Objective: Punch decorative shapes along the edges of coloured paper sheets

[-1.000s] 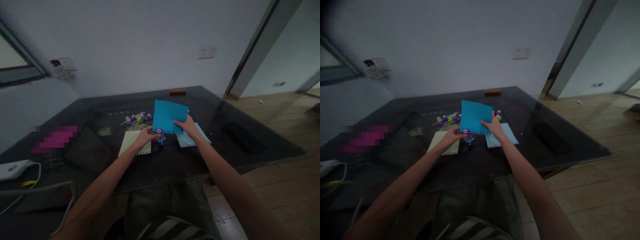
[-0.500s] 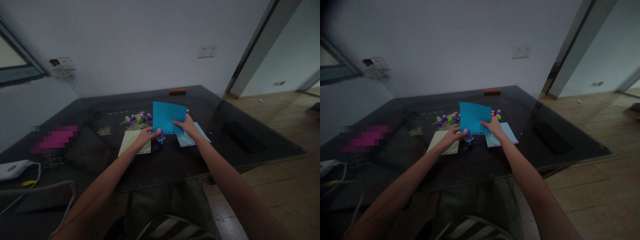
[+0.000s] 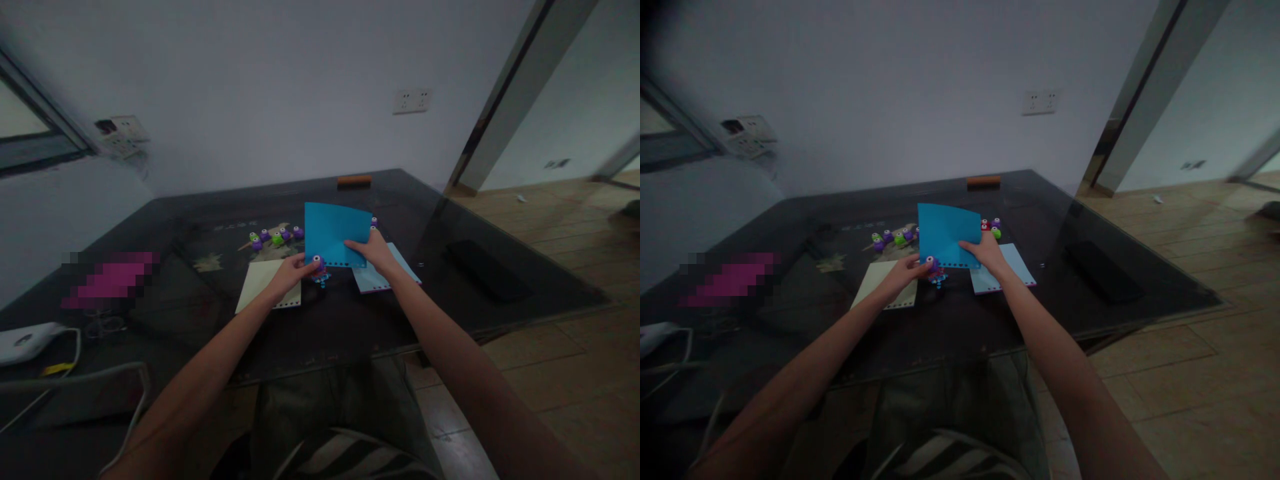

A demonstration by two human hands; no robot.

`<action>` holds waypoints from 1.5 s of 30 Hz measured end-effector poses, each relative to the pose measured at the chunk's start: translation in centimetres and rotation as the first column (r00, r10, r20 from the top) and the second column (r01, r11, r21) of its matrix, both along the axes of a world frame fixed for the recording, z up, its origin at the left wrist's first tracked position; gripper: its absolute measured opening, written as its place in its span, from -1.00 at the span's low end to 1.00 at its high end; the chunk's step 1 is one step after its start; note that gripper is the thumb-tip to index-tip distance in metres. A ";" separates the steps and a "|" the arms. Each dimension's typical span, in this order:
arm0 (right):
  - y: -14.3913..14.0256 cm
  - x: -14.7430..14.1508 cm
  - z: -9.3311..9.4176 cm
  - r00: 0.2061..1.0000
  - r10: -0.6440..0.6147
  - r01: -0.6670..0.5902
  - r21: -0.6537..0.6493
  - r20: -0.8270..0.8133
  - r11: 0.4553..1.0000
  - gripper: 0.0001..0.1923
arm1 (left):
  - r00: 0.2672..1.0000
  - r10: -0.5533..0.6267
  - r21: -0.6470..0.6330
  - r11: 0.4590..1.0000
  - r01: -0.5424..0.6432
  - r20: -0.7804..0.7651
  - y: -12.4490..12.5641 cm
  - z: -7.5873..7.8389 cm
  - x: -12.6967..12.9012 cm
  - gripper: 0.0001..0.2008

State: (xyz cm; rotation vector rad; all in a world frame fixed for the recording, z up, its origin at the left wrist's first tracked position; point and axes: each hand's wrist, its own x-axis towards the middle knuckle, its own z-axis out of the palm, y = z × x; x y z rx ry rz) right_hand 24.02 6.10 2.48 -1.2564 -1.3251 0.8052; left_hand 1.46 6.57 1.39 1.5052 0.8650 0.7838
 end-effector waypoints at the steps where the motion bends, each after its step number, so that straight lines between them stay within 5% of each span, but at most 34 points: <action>1: 0.0 0.0 0.0 1.000 0.002 -0.002 -0.001 -0.010 1.000 -0.58 | 1.000 -0.001 0.003 1.000 0.001 -0.006 0.0 0.0 0.0 -0.61; 19: 0.1 -0.2 -0.2 1.000 -0.029 0.029 -0.018 -0.011 0.999 -0.54 | 0.999 0.008 0.101 0.995 -0.003 -0.047 0.5 -0.6 0.2 -0.60; 26: 0.3 -0.2 -0.4 0.999 -0.046 0.045 0.037 0.022 0.998 -0.61 | 0.985 0.069 0.283 0.959 -0.022 -0.158 0.6 -1.0 -0.1 -0.61; 38: 0.2 -0.4 -0.1 0.995 -0.080 0.076 0.074 0.056 0.994 -0.65 | 0.982 0.140 0.341 0.936 -0.090 -0.126 0.8 -1.7 0.2 -0.73; 45: 0.3 -0.4 -0.5 0.997 -0.067 0.064 0.082 0.033 0.995 -0.62 | 0.960 0.222 0.469 0.876 -0.118 -0.173 0.8 -1.5 0.1 -0.77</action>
